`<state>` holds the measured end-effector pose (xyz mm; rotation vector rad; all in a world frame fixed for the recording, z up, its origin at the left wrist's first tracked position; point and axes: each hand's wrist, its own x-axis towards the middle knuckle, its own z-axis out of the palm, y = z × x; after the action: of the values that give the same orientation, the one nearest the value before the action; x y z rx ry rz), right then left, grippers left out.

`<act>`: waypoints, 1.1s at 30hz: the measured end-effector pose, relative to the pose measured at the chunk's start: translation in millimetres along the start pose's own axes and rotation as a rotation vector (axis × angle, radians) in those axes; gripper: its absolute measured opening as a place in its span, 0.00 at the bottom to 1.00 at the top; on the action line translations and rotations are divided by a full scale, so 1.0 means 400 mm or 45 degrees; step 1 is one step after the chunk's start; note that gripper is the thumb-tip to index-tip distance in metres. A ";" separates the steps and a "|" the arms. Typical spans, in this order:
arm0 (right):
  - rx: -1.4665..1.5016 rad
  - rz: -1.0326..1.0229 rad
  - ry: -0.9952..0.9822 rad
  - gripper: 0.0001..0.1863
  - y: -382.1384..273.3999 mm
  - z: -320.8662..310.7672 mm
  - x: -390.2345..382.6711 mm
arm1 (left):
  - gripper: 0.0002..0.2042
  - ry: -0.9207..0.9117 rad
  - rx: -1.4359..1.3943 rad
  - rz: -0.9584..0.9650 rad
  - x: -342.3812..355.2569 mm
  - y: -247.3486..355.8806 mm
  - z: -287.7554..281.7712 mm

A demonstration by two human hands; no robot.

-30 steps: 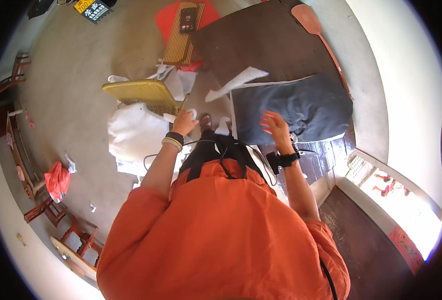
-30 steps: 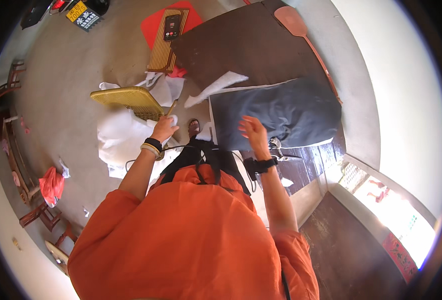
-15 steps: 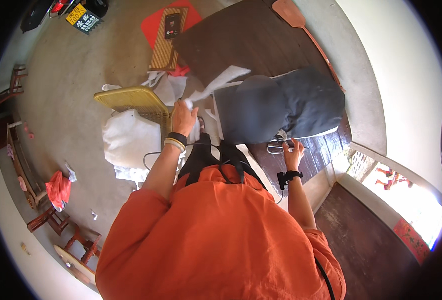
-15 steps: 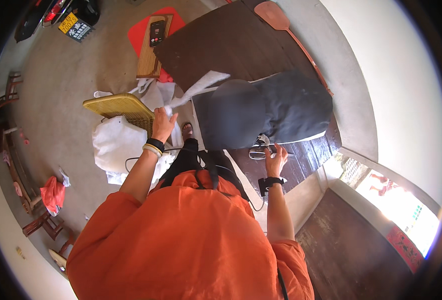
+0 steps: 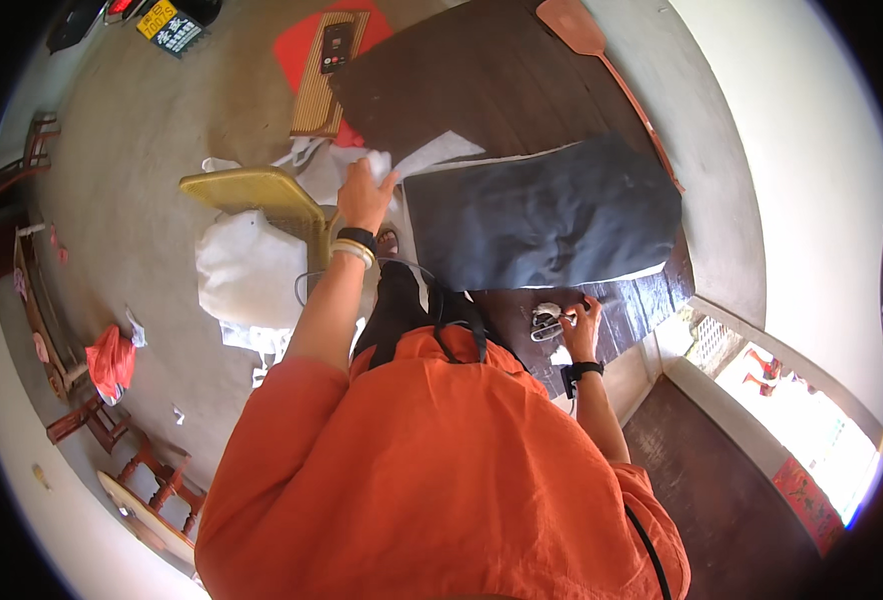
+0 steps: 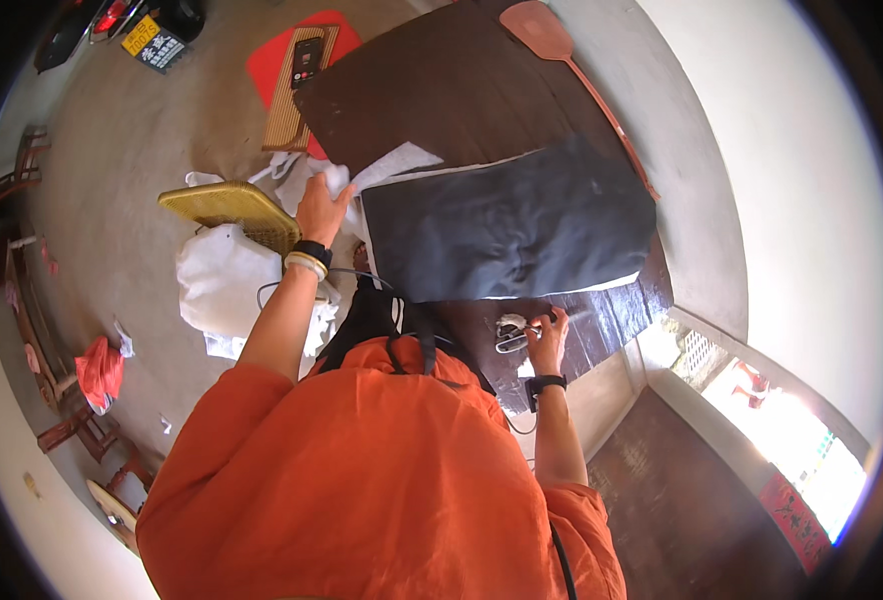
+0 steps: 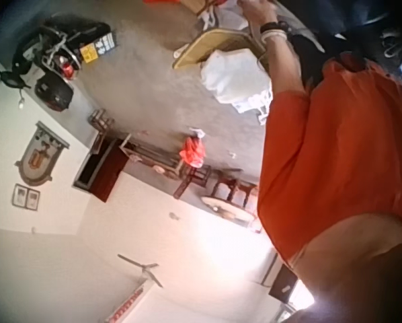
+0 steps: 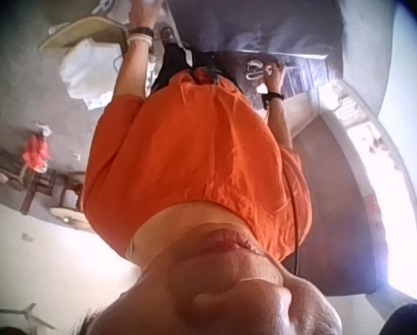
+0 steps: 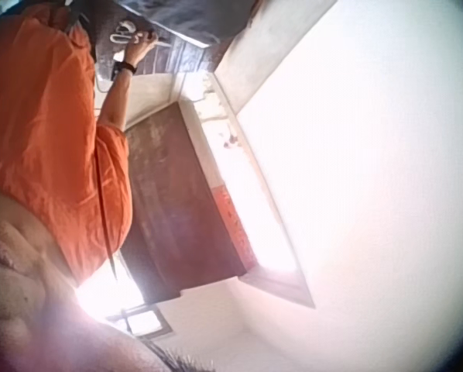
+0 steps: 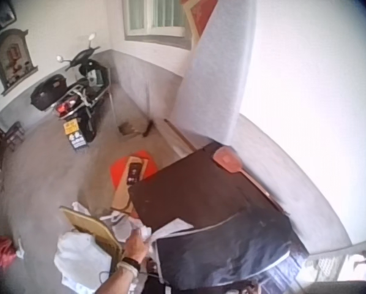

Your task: The person cuts a dark gray piece of fabric with scissors while it is laid over a white padding material on a table.

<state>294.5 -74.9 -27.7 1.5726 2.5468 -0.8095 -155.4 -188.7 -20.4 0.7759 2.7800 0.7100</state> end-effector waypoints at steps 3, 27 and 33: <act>-0.053 0.051 0.007 0.11 0.032 -0.025 0.009 | 0.17 -0.109 -0.079 -0.198 0.010 -0.051 0.029; 0.405 -0.278 0.261 0.10 -0.198 0.027 0.394 | 0.25 -0.473 -1.044 -0.510 -0.287 -0.067 0.203; 0.669 0.022 0.336 0.19 -0.101 -0.027 0.451 | 0.16 -0.141 -0.892 -0.484 -0.279 -0.017 0.074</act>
<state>175.6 64.2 -55.7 1.9473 2.6265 -1.4518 -55.2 -240.5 -45.7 0.1375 2.2207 1.3729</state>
